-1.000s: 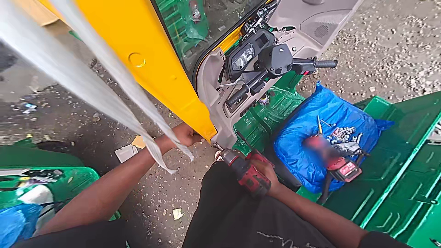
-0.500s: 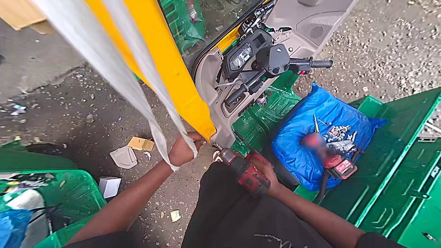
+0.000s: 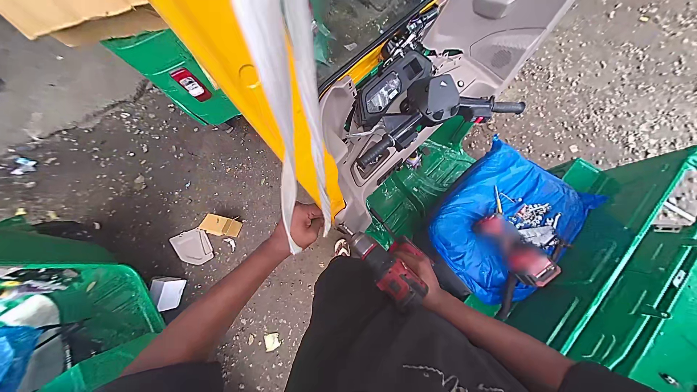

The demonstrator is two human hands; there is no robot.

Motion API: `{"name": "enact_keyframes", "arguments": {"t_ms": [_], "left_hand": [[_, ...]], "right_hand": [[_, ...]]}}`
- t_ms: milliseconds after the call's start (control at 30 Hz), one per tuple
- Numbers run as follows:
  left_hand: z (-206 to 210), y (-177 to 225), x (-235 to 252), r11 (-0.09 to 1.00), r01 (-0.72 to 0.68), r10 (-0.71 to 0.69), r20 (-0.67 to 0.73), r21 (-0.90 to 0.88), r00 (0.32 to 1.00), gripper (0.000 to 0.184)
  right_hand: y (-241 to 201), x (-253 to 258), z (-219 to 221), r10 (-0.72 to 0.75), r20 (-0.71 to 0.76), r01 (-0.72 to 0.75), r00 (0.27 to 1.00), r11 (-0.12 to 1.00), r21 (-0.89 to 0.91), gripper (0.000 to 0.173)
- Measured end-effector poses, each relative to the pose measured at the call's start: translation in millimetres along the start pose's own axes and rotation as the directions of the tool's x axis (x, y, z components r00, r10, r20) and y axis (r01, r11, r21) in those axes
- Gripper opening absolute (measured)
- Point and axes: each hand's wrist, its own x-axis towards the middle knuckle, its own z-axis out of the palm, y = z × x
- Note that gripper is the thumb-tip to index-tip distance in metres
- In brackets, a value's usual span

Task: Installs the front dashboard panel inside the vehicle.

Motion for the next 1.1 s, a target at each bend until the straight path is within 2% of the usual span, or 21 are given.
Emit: {"name": "enact_keyframes", "arguments": {"t_ms": [200, 267, 333, 433, 533, 633, 667, 733, 800, 833, 867, 900, 967, 1033, 1100], "left_hand": [[-10, -17, 10, 0.998, -0.022, 0.028, 0.113, -0.054, 0.993, 0.006], [-12, -17, 10, 0.993, 0.030, -0.014, 0.146, -0.112, 0.989, 0.008], [-8, -24, 5, 0.966, 0.101, -0.077, 0.107, -0.236, 0.991, 0.009], [-4, -35, -12, 0.772, 0.212, -0.205, 0.081, -0.600, 0.975, 0.014], [5, -47, -20, 0.615, 0.182, -0.199, 0.073, -0.768, 0.977, 0.018], [13, -54, -20, 0.593, 0.099, -0.089, 0.056, -0.799, 0.994, 0.022], [16, -56, -19, 0.589, 0.071, -0.054, 0.048, -0.805, 0.997, 0.024], [21, -58, -17, 0.604, 0.053, -0.013, 0.056, -0.795, 0.998, 0.027], [25, -64, -17, 0.620, 0.037, 0.020, 0.063, -0.784, 0.998, 0.028], [29, -66, -18, 0.608, 0.021, 0.035, 0.053, -0.794, 0.998, 0.027], [31, -69, -18, 0.602, 0.003, 0.043, 0.037, -0.798, 0.998, 0.026], [33, -72, -18, 0.617, -0.007, 0.052, 0.032, -0.787, 0.998, 0.026], [36, -75, -18, 0.678, -0.047, 0.082, 0.012, -0.734, 0.997, 0.025], [41, -77, -16, 0.741, -0.089, 0.091, -0.031, -0.666, 0.995, 0.024], [49, -78, -14, 0.766, -0.121, 0.087, -0.085, -0.632, 0.993, 0.023]], "right_hand": [[1, 3, -2, -0.005, 0.002, 0.005, 1.000, 1.000, -0.029, 0.039], [1, 5, -4, -0.013, -0.014, 0.013, 1.000, 1.000, -0.024, 0.038], [0, 6, -5, -0.020, -0.023, 0.019, 1.000, 0.999, -0.029, 0.038], [-1, 7, -7, -0.030, -0.020, 0.029, 0.999, 0.999, -0.021, 0.038], [-12, 11, -13, -0.001, -0.018, 0.001, 1.000, 0.999, -0.038, 0.040], [-13, 8, -16, 0.063, 0.008, -0.063, 0.998, 0.994, 0.089, 0.034], [-10, 6, -13, 0.142, -0.010, -0.139, 0.990, 0.979, 0.150, 0.027], [-12, 7, -14, 0.395, 0.003, -0.377, 0.919, 0.874, 0.308, 0.013], [-25, 20, -8, 0.383, -0.060, -0.311, 0.922, 0.824, 0.475, 0.009], [-64, 43, -11, 0.609, -0.026, -0.524, 0.793, 0.704, 0.479, 0.007], [-90, 64, -9, 0.705, -0.032, -0.630, 0.708, 0.652, 0.421, 0.007], [-101, 74, -6, 0.704, -0.045, -0.644, 0.709, 0.672, 0.365, 0.005], [-101, 77, -3, 0.591, -0.056, -0.557, 0.805, 0.783, 0.276, 0.003], [-98, 82, 2, 0.592, -0.075, -0.568, 0.803, 0.797, 0.205, 0.004], [-97, 88, 8, 0.635, -0.113, -0.626, 0.764, 0.772, 0.108, 0.005]]}}
